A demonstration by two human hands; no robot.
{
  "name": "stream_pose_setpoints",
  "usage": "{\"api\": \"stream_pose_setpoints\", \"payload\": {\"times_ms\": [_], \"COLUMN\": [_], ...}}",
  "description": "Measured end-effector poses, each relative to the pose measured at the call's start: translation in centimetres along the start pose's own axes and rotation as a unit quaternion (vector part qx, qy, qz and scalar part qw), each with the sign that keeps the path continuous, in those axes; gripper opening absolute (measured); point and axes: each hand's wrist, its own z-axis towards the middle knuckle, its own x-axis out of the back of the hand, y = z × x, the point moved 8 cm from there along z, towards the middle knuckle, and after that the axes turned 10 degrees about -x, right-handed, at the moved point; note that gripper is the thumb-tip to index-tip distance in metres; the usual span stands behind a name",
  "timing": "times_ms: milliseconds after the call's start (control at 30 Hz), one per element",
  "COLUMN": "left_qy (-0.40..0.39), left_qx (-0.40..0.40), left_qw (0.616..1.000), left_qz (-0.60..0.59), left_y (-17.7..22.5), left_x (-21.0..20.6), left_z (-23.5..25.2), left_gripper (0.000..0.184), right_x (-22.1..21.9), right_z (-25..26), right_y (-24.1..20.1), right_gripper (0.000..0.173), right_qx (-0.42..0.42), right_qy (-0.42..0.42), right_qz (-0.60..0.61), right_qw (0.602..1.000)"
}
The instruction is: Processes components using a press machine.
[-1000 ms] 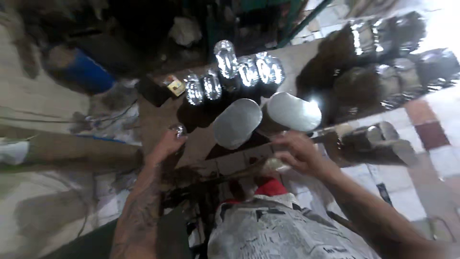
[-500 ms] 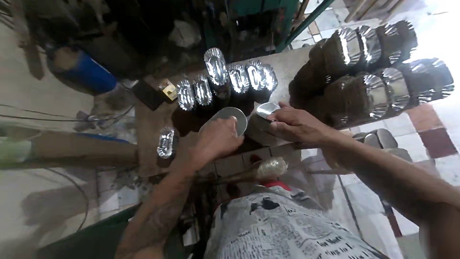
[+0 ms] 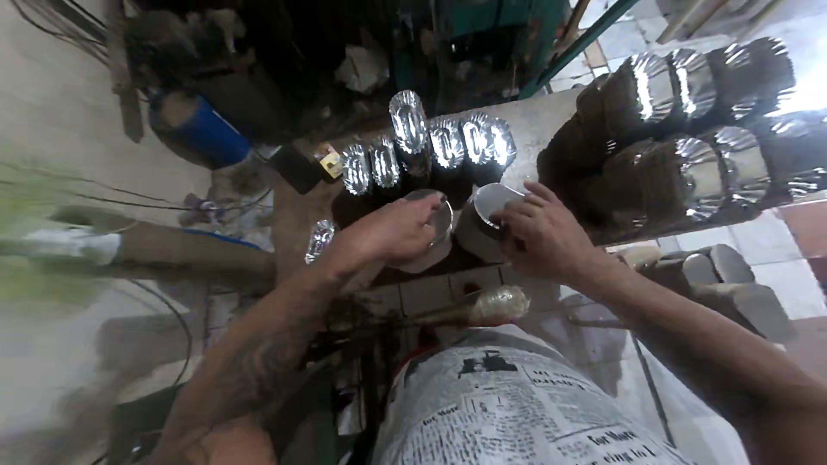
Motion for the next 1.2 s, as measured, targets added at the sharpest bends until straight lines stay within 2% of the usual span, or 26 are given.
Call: {"api": "stream_pose_setpoints", "payload": {"times_ms": [67, 100, 133, 200, 233, 267, 333, 367, 433, 467, 500, 533, 567, 600, 633, 667, 700, 733, 800, 833, 900, 1000, 1067, 1100, 1167, 1200], "left_qy": [0.153, 0.238, 0.317, 0.408, 0.417, 0.423, 0.422, 0.427, 0.448, 0.45, 0.445, 0.433, 0.391, 0.291, 0.171, 0.066, 0.008, 0.008, 0.042, 0.04, -0.019, -0.099, -0.011, 0.044, 0.203, 0.296], "left_qx": [-0.074, -0.108, -0.127, -0.109, -0.066, -0.015, 0.046, 0.043, -0.032, -0.08, -0.091, -0.044, 0.03, 0.112, 0.185, 0.239, 0.262, 0.251, 0.234, 0.214, 0.188, 0.243, 0.209, 0.223, 0.262, 0.229], "left_qw": [0.985, 0.964, 0.919, 0.772, 0.719, 0.672, 0.592, 0.551, 0.492, 0.491, 0.498, 0.527, 0.613, 0.735, 0.826, 0.866, 0.883, 0.905, 0.929, 0.939, 0.947, 0.922, 0.937, 0.927, 0.877, 0.854], "left_qz": [0.03, -0.051, -0.195, -0.475, -0.552, -0.608, -0.685, -0.716, -0.746, -0.742, -0.739, -0.73, -0.686, -0.602, -0.505, -0.434, -0.389, -0.344, -0.282, -0.268, -0.259, -0.285, -0.279, -0.299, -0.348, -0.361], "left_y": [3.1, 3.8, 3.3, 0.9, -0.4, -1.5, -3.0, -3.5, -4.3, -4.7, -5.6, -7.1, -8.6, -9.4, -10.0, -10.5, -11.3, -12.9, -15.6, -15.7, -13.4, -9.6, -10.8, -11.8, -12.9, -13.0], "left_x": [1.2, 1.4, 0.8, -2.8, -5.4, -8.1, -12.2, -13.7, -16.6, -17.9, -19.5, -21.7, -24.1, -25.7, -27.0, -28.2, -29.7, -31.9, -35.7, -36.1, -33.3, -26.3, -24.0, -23.0, -20.5, -19.1], "left_z": [-3.9, -6.6, -8.9, -10.9, -11.3, -11.6, -13.0, -13.5, -13.4, -12.8, -11.8, -10.7, -9.4, -7.8, -5.7, -3.4, -0.7, 2.3, 6.4, 7.1, 5.6, -0.1, -4.3, -6.8, -13.4, -17.1], "left_gripper": [0.041, 0.041, 0.037, 0.028, 0.027, 0.027, 0.028, 0.026, 0.023, 0.025, 0.02, 0.012, 0.014, 0.021, 0.03, 0.038, 0.044, 0.049, 0.054, 0.051, 0.047, 0.045, 0.046, 0.05, 0.054, 0.052], "right_x": [3.0, 3.7, 3.2, -1.4, -4.3, -6.9, -9.5, -9.9, -10.7, -11.5, -12.7, -14.0, -15.3, -16.7, -18.3, -19.5, -20.5, -21.3, -22.8, -22.9, -22.3, -21.2, -21.0, -21.2, -21.6, -21.7], "right_z": [-0.9, -1.4, -1.7, -1.8, -2.0, -2.5, -3.5, -3.8, -4.1, -4.5, -5.0, -5.6, -6.7, -8.4, -10.4, -12.7, -15.0, -17.5, -21.9, -23.1, -24.1, -23.4, -22.8, -22.6, -22.1, -21.5], "right_y": [-2.2, -3.2, -4.0, -6.4, -7.9, -9.2, -10.9, -11.4, -12.4, -12.4, -11.6, -9.8, -7.6, -5.3, -3.3, -1.6, -0.1, 1.4, 4.0, 4.4, 4.8, 4.5, 3.7, 3.3, 2.8, 2.1], "right_gripper": [0.032, 0.034, 0.034, 0.03, 0.028, 0.028, 0.028, 0.023, 0.019, 0.019, 0.018, 0.015, 0.015, 0.021, 0.028, 0.032, 0.035, 0.038, 0.04, 0.039, 0.038, 0.04, 0.042, 0.043, 0.042, 0.04], "right_qx": [-0.028, -0.051, -0.087, -0.188, -0.24, -0.284, -0.307, -0.283, -0.22, -0.207, -0.21, -0.215, -0.205, -0.176, -0.144, -0.115, -0.094, -0.103, -0.144, -0.157, -0.188, -0.204, -0.184, -0.166, -0.132, -0.113], "right_qy": [0.079, 0.109, 0.108, 0.063, 0.023, -0.023, -0.157, -0.215, -0.285, -0.297, -0.295, -0.288, -0.292, -0.317, -0.36, -0.408, -0.451, -0.502, -0.554, -0.554, -0.534, -0.512, -0.52, -0.523, -0.531, -0.538], "right_qz": [0.065, 0.176, 0.341, 0.65, 0.706, 0.716, 0.682, 0.669, 0.692, 0.696, 0.679, 0.627, 0.535, 0.419, 0.309, 0.216, 0.136, 0.078, 0.037, 0.043, 0.067, 0.078, 0.078, 0.079, 0.082, 0.086], "right_qw": [0.994, 0.977, 0.93, 0.733, 0.666, 0.638, 0.645, 0.653, 0.626, 0.619, 0.638, 0.691, 0.766, 0.832, 0.868, 0.88, 0.877, 0.855, 0.819, 0.817, 0.821, 0.831, 0.831, 0.833, 0.833, 0.831]}}
